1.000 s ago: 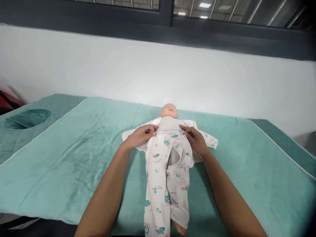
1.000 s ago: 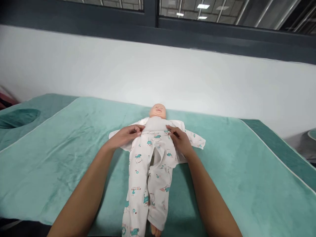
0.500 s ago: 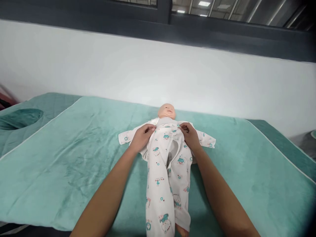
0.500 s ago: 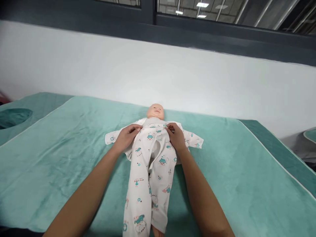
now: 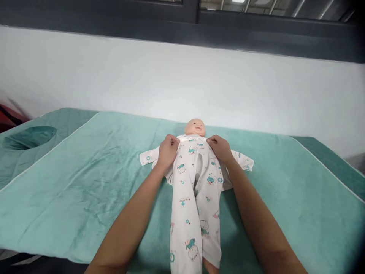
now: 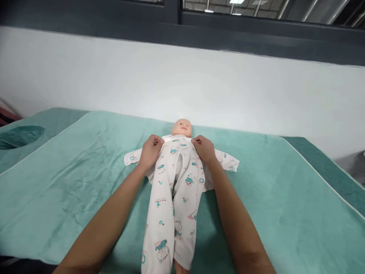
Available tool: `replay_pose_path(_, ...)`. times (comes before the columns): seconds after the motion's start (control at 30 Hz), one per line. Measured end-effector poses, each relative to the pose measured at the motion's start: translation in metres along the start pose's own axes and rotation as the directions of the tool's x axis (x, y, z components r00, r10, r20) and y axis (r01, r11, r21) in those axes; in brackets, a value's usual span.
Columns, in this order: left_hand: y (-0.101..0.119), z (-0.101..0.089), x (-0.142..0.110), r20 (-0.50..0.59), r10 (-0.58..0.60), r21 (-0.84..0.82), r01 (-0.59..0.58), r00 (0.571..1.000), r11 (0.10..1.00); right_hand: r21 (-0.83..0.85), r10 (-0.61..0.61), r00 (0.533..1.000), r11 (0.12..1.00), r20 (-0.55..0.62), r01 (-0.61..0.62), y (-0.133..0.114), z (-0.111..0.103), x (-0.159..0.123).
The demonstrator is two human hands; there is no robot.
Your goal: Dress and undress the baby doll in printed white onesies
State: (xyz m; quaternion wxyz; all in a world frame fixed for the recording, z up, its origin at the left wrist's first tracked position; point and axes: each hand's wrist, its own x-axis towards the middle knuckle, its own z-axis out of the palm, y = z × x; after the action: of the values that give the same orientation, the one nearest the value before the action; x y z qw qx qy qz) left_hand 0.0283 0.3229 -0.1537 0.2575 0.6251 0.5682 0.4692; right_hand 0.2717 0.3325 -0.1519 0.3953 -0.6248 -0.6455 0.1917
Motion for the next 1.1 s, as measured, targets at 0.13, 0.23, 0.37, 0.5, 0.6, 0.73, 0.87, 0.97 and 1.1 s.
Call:
replay_pose_path(0.13, 0.001, 0.006, -0.01, -0.101, 0.152, 0.211, -0.128, 0.983, 0.969, 0.208, -0.027, 0.999, 0.977, -0.035, 0.034, 0.003, 0.007, -0.005)
replay_pose_path(0.23, -0.004, 0.0, -0.021, -0.079, 0.239, 0.29, -0.207, 0.968, 0.934, 0.232, -0.146, 0.974, 0.955, -0.172, 0.184, 0.004, 0.01, -0.022)
replay_pose_path(0.37, -0.012, -0.01, -0.029, 0.055, 0.187, 0.316, -0.195, 0.981, 0.929, 0.062, -0.155, 0.96, 0.983, -0.232, 0.173, 0.007, 0.002, -0.05)
replay_pose_path(0.5, -0.017, -0.021, -0.03, 0.23, 0.086, 0.241, -0.142, 0.969, 0.96, 0.019, 0.045, 0.999, 0.999, 0.004, -0.045, 0.015, -0.009, -0.07)
replay_pose_path(0.6, -0.017, -0.029, -0.029, 0.408, -0.013, 0.095, -0.029, 0.913, 0.995, 0.248, 0.061, 0.984, 0.963, 0.167, -0.102, 0.02, -0.013, -0.072)
replay_pose_path(0.73, -0.018, -0.036, -0.031, 0.56, -0.104, -0.038, 0.151, 0.822, 0.988, 0.53, -0.037, 0.912, 0.823, 0.409, -0.204, 0.023, -0.018, -0.067)
replay_pose_path(0.87, -0.016, -0.035, -0.034, 0.612, -0.124, -0.2, 0.304, 0.781, 0.931, 0.594, -0.049, 0.859, 0.743, 0.509, -0.31, 0.026, -0.023, -0.063)
replay_pose_path(0.97, -0.014, -0.034, -0.035, 0.65, -0.132, -0.296, 0.41, 0.748, 0.863, 0.629, -0.024, 0.864, 0.695, 0.503, -0.347, 0.026, -0.022, -0.063)
replay_pose_path(1.1, -0.015, -0.034, -0.036, 0.656, -0.209, -0.347, 0.536, 0.725, 0.769, 0.686, 0.028, 0.861, 0.592, 0.507, -0.423, 0.023, -0.016, -0.065)
